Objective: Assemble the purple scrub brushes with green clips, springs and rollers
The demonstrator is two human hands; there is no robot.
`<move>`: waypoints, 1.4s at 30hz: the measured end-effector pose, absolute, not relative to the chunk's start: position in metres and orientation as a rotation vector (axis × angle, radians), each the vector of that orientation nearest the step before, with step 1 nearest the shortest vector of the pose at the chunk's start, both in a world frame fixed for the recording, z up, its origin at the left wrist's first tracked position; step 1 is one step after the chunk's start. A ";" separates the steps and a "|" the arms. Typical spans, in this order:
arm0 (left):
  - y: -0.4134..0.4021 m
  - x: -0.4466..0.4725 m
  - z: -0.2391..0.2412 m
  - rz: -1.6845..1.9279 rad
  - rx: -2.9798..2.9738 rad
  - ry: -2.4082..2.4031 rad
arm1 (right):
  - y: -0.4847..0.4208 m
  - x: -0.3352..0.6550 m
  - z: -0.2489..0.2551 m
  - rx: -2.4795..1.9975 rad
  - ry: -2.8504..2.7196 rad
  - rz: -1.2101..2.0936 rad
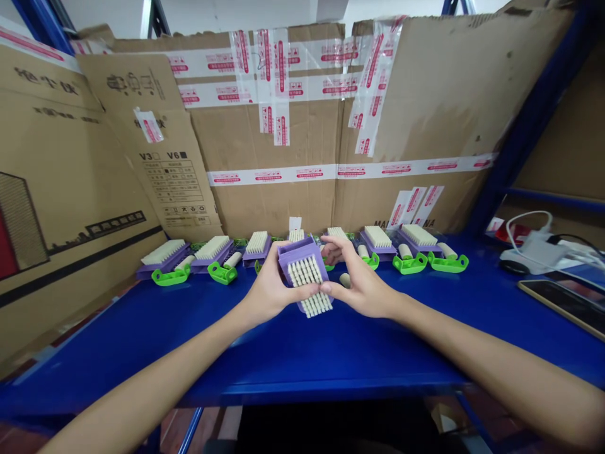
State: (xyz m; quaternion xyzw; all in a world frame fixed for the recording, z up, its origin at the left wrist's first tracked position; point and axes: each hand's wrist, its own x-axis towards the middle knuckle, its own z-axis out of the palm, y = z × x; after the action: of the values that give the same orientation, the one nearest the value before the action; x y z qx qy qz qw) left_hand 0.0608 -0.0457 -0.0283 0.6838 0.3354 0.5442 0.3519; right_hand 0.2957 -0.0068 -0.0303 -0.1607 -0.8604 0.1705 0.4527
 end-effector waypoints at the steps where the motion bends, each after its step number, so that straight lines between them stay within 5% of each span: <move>1: -0.046 0.061 -0.028 1.400 1.780 0.871 | -0.007 0.296 -0.030 -0.391 -2.120 0.425; 42: -0.057 0.053 -0.022 1.070 2.194 1.010 | -0.014 0.304 -0.022 -0.350 -2.265 0.294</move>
State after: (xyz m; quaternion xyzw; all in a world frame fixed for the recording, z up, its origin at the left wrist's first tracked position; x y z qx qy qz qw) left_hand 0.0527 -0.0566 -0.0219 0.8047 0.3704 0.3926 0.2472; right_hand 0.3042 -0.0145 -0.0216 -0.1387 -0.8969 0.1164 0.4036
